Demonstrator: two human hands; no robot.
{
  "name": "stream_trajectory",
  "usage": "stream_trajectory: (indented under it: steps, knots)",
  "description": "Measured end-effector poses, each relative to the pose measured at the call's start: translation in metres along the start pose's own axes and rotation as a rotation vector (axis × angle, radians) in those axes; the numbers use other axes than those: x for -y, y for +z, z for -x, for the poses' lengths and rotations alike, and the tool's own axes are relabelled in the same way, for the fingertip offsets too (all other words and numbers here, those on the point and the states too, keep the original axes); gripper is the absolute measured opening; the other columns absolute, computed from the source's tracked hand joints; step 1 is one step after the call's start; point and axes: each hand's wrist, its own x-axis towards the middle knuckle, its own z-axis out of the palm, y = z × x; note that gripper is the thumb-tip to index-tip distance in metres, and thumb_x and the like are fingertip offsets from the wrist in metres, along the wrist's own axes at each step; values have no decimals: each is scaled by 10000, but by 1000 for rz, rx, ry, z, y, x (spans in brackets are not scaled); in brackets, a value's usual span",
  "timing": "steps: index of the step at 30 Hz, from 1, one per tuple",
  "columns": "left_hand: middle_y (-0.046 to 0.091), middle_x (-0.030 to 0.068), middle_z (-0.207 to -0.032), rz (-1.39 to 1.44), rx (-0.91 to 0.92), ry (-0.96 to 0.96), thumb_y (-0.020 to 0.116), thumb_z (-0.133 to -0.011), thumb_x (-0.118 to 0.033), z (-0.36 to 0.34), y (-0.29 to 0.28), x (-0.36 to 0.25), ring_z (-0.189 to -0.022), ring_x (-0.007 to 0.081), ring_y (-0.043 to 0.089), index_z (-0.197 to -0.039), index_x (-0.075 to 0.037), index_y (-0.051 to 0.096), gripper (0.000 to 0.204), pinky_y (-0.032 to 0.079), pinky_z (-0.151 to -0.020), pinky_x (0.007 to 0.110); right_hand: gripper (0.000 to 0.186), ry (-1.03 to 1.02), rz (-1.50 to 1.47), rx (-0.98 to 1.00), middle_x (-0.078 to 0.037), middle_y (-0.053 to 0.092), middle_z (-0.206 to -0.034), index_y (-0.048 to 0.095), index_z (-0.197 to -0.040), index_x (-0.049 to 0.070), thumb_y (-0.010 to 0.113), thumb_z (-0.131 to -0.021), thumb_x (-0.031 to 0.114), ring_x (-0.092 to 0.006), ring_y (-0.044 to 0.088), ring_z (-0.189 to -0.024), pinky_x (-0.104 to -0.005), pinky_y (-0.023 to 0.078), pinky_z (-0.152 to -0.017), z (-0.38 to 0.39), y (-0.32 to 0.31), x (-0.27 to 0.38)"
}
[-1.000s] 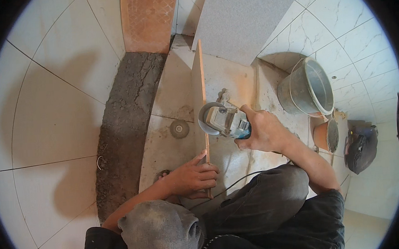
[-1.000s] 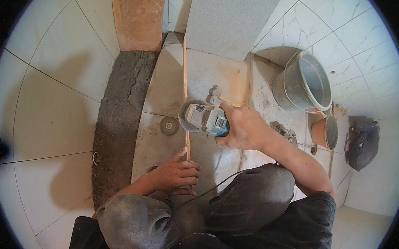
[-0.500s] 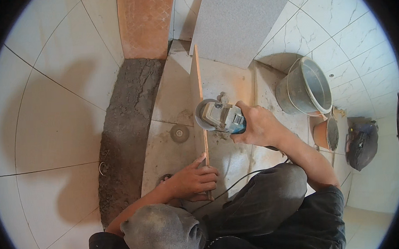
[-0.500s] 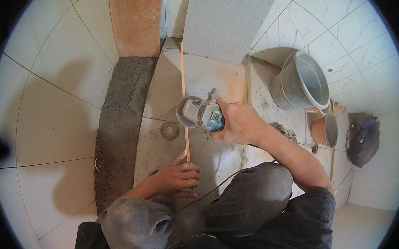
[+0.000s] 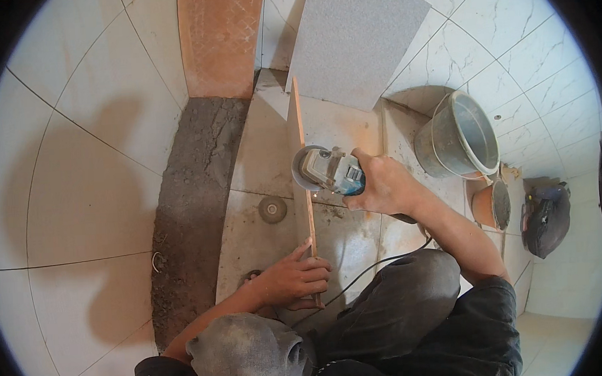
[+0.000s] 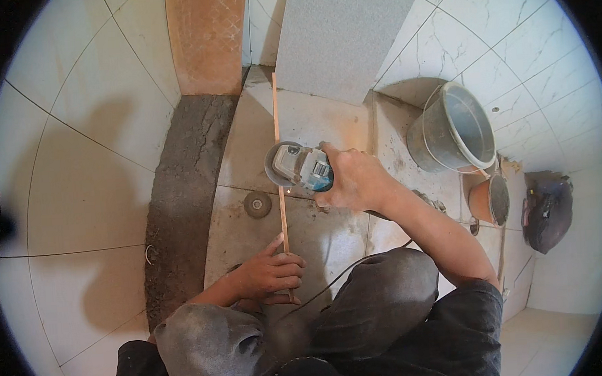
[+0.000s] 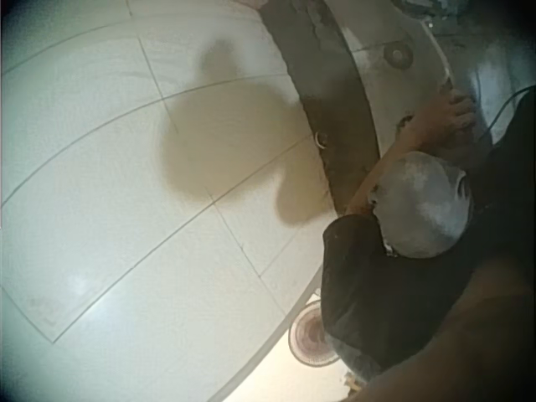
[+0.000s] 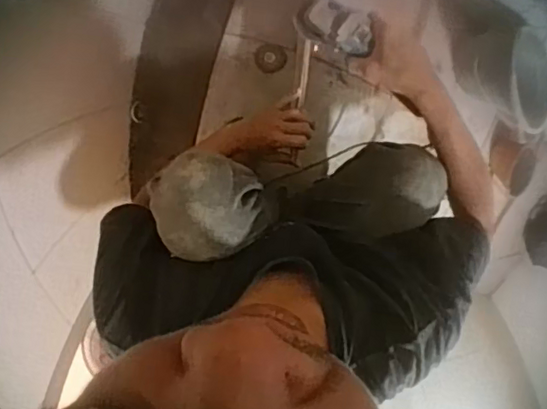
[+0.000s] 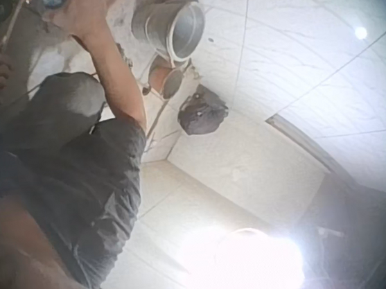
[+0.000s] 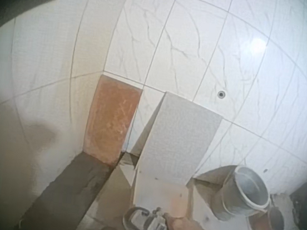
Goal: Cutting a ceramic tile with an angle grinder and placing it onto a prepared mortar bed on the floor.
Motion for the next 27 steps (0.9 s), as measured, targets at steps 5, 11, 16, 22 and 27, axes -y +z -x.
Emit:
stream_trajectory:
  steps: [5,11,16,22,27]
  knots:
    - [608,-23,-1087,-33,19,1,809,-833,-425,1,0,2,-1277,190,559,-954,-152,596,367,247,-1208,674,597,-2,3,-4,-328,678,-840,584,-1075,-73,821,-657,281,-491,693,-848,-498,555,-779,-8,5,-7]
    - [612,-25,-1066,3,-17,1,811,-837,-420,2,1,-1,-1271,192,566,-954,-153,595,363,248,-1203,676,599,-16,6,-28,-323,687,-841,594,-1043,-70,799,-653,337,-494,698,-860,-516,561,-798,-13,4,-10]
    - [610,-24,-1070,2,-22,-3,815,-834,-414,1,0,0,-1272,188,565,-962,-153,593,366,248,-1200,683,573,6,2,-16,-321,682,-843,593,-1052,-75,819,-654,269,-486,696,-846,-489,554,-779,-18,3,-11]
    - [601,-21,-1090,-25,20,0,814,-831,-411,3,-1,1,-1282,188,552,-973,-155,591,369,246,-1201,689,595,-24,-11,-67,-325,683,-830,604,-1023,-71,820,-633,322,-497,694,-845,-512,558,-789,-23,4,-16]
    - [600,-21,-1092,-33,22,-4,802,-846,-416,3,-2,-1,-1292,186,541,-982,-157,590,361,251,-1205,679,586,0,7,-46,-333,685,-880,602,-1055,-84,828,-648,272,-479,697,-889,-486,550,-805,-26,0,-11]
